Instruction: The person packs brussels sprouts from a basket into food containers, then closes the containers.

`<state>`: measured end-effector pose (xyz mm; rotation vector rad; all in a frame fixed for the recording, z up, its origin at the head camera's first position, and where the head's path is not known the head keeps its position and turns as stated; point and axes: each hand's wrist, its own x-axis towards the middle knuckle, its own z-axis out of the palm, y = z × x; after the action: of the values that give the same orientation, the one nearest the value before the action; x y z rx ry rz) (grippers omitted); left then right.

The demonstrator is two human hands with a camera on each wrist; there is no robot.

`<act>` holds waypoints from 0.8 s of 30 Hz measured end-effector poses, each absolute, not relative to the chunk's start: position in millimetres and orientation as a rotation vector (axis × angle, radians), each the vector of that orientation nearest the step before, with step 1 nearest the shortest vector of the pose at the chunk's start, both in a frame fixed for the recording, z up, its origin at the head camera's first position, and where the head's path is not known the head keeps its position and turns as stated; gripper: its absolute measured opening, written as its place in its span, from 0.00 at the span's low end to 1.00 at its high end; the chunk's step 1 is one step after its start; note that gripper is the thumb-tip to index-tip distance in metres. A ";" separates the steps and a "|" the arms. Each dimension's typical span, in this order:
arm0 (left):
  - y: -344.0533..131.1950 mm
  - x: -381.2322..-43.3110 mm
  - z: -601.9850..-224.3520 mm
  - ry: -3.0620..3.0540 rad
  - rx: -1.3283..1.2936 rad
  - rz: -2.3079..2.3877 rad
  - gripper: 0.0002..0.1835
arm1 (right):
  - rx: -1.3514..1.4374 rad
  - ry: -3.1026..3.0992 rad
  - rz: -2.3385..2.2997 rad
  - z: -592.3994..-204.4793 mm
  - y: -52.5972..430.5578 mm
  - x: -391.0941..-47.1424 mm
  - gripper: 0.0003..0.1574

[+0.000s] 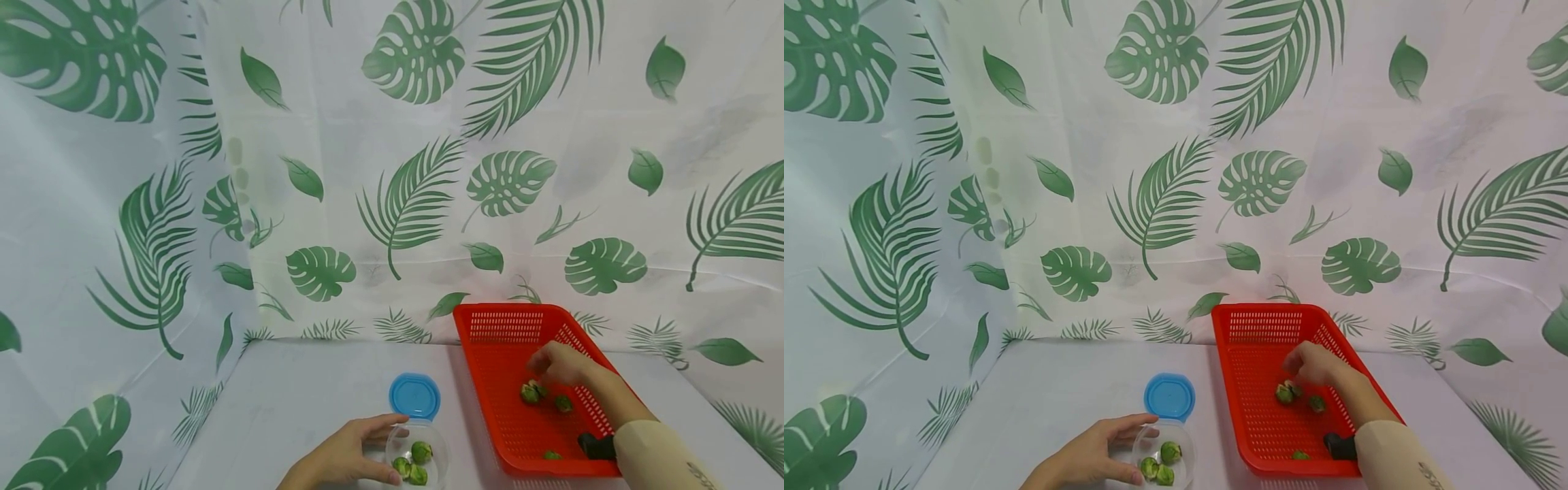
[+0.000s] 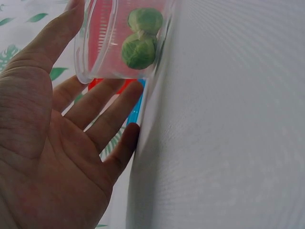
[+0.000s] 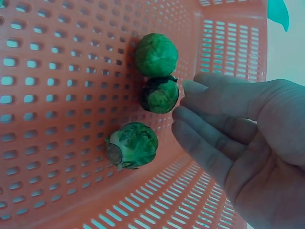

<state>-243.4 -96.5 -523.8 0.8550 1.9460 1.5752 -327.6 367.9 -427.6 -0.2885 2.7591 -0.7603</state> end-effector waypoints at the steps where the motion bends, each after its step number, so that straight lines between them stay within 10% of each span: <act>1: -96.3 -243.5 -523.8 1.943 0.853 1.574 0.41 | -0.285 2.758 -0.760 -428.3 368.4 -327.5 0.23; 24: -97.6 -242.7 -521.0 1.985 0.908 1.545 0.40 | -0.266 2.662 -0.766 -433.2 371.6 -327.1 0.22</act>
<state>-242.7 -97.6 -521.0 0.9079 1.9853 1.5455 -327.1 371.6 -433.2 -0.2661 2.6625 -0.7659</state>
